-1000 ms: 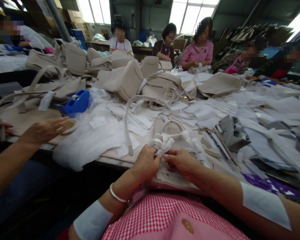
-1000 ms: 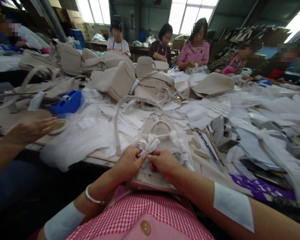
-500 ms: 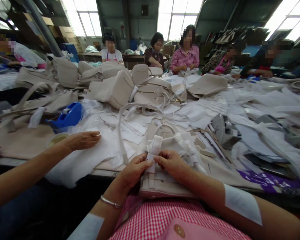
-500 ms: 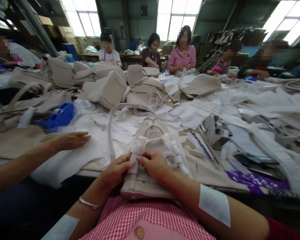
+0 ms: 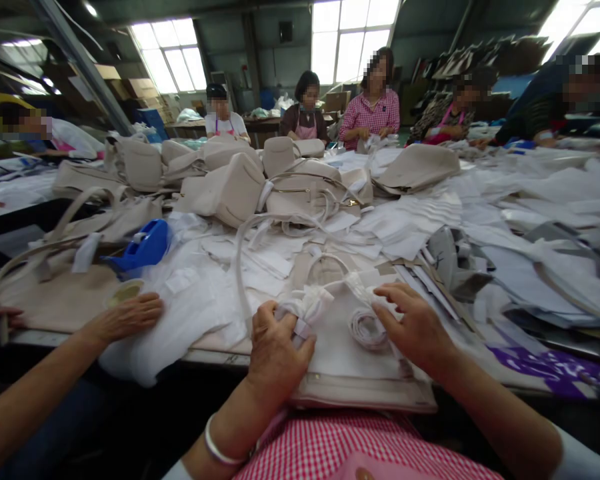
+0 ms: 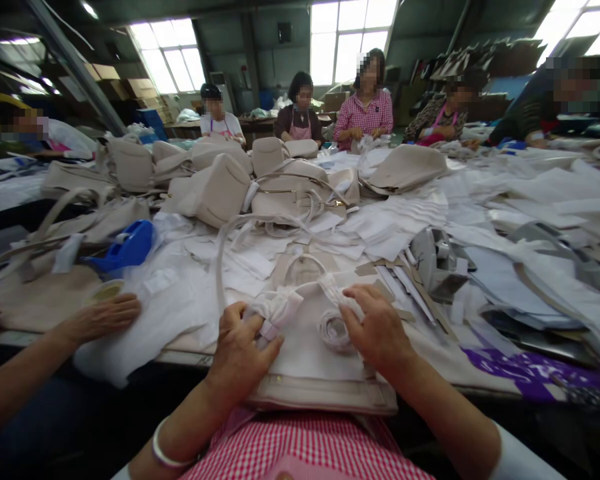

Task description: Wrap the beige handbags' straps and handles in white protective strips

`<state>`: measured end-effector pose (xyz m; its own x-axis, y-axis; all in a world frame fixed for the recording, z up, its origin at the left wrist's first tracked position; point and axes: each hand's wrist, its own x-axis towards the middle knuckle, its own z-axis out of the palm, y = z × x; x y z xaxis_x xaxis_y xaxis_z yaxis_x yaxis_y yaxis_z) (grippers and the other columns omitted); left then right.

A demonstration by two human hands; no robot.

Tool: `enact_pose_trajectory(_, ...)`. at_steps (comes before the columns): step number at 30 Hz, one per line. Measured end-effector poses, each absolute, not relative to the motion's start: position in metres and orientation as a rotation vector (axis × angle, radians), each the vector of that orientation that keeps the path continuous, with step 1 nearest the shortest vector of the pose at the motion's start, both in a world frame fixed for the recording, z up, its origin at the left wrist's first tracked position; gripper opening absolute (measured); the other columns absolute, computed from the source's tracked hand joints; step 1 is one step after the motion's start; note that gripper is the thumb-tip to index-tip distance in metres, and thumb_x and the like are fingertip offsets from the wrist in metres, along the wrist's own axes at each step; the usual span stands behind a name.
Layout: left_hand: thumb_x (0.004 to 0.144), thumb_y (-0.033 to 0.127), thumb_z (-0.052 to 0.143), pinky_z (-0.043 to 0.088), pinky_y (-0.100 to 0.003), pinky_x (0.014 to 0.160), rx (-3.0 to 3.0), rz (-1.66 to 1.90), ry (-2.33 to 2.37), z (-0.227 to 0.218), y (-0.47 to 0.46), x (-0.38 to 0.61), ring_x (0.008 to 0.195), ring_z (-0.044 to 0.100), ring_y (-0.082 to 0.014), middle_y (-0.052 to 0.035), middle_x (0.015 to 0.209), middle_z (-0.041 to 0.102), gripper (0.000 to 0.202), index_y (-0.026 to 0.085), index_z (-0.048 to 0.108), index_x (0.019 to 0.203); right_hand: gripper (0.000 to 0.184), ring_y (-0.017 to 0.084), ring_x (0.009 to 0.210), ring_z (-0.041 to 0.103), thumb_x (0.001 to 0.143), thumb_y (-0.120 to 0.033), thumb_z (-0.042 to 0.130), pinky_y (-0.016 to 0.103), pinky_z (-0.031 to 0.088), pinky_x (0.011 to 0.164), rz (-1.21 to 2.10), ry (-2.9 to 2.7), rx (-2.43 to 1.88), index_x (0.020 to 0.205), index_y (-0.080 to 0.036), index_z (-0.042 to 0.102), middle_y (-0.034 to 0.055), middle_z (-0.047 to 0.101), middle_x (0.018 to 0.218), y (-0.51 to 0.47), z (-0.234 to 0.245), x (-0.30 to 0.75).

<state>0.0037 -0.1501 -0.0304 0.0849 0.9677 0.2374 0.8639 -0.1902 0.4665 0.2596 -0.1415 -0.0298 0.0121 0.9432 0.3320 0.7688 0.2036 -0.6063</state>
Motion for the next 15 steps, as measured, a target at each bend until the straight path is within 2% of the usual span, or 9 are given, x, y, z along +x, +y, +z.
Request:
enact_pose_trajectory(3,0.073,0.027,0.070,0.045,-0.049,0.100,2.311,0.747,1.882,-0.024,-0.154,0.010,0.110,0.051,-0.0335,-0.0167,0.113,0.049,0.018,0.014,0.065,0.084,0.042,0.023,0.083,0.065,0.085,-0.043,0.058,0.035,0.051,0.073,0.490,-1.731,-1.832,0.112,-0.013,0.067,0.0106,0.070,0.097,-0.139,-0.044,0.279)
enact_pose_trajectory(6,0.074,0.022,0.066,0.050,-0.046,0.092,2.256,0.726,1.878,-0.015,-0.154,0.014,0.099,0.058,-0.0305,-0.0142,0.103,0.057,0.027,0.013,0.059,0.099,0.049,0.023,0.079,0.066,0.082,-0.048,0.060,0.034,0.050,0.073,0.616,-1.746,-1.917,0.116,-0.013,0.067,0.0081,0.072,0.090,-0.142,-0.046,0.282)
enact_pose_trajectory(8,0.076,0.024,0.064,0.051,-0.045,0.089,2.121,0.737,1.837,-0.009,-0.152,0.015,0.098,0.062,-0.0297,-0.0143,0.104,0.062,0.040,0.012,0.053,0.113,0.052,0.024,0.080,0.066,0.080,-0.050,0.061,0.034,0.048,0.073,0.640,-1.803,-1.923,0.117,-0.014,0.066,0.0081,0.072,0.091,-0.143,-0.041,0.282)
enact_pose_trajectory(10,0.082,0.029,0.059,0.053,-0.041,0.083,1.897,0.736,1.673,-0.003,-0.146,0.015,0.092,0.066,-0.0270,-0.0133,0.102,0.067,0.052,0.012,0.043,0.128,0.047,0.023,0.079,0.066,0.081,-0.047,0.061,0.033,0.047,0.071,0.699,-1.836,-1.916,0.116,-0.017,0.067,0.0069,0.073,0.090,-0.142,-0.036,0.283)
enact_pose_trajectory(12,0.089,0.035,0.049,0.054,-0.035,0.072,1.659,0.662,1.438,-0.002,-0.138,0.013,0.079,0.069,-0.0234,-0.0096,0.093,0.071,0.054,0.014,0.036,0.137,0.038,0.021,0.074,0.065,0.083,-0.043,0.059,0.031,0.046,0.067,0.798,-1.847,-1.881,0.110,-0.019,0.069,0.0046,0.072,0.084,-0.141,-0.033,0.284)
enact_pose_trajectory(14,0.092,0.038,0.045,0.051,-0.033,0.065,1.599,0.562,1.354,-0.005,-0.129,0.009,0.070,0.068,-0.0220,-0.0067,0.082,0.072,0.050,0.014,0.042,0.135,0.033,0.020,0.069,0.064,0.085,-0.044,0.056,0.031,0.045,0.063,0.862,-1.858,-1.842,0.104,-0.021,0.071,0.0031,0.071,0.079,-0.141,-0.034,0.285)
enact_pose_trajectory(15,0.091,0.040,0.046,0.051,-0.033,0.068,1.660,0.527,1.401,-0.009,-0.125,0.007,0.072,0.068,-0.0227,-0.0073,0.082,0.071,0.046,0.014,0.049,0.129,0.033,0.021,0.070,0.064,0.087,-0.045,0.055,0.032,0.046,0.064,0.849,-1.867,-1.824,0.102,-0.022,0.072,0.0034,0.071,0.078,-0.141,-0.036,0.285)
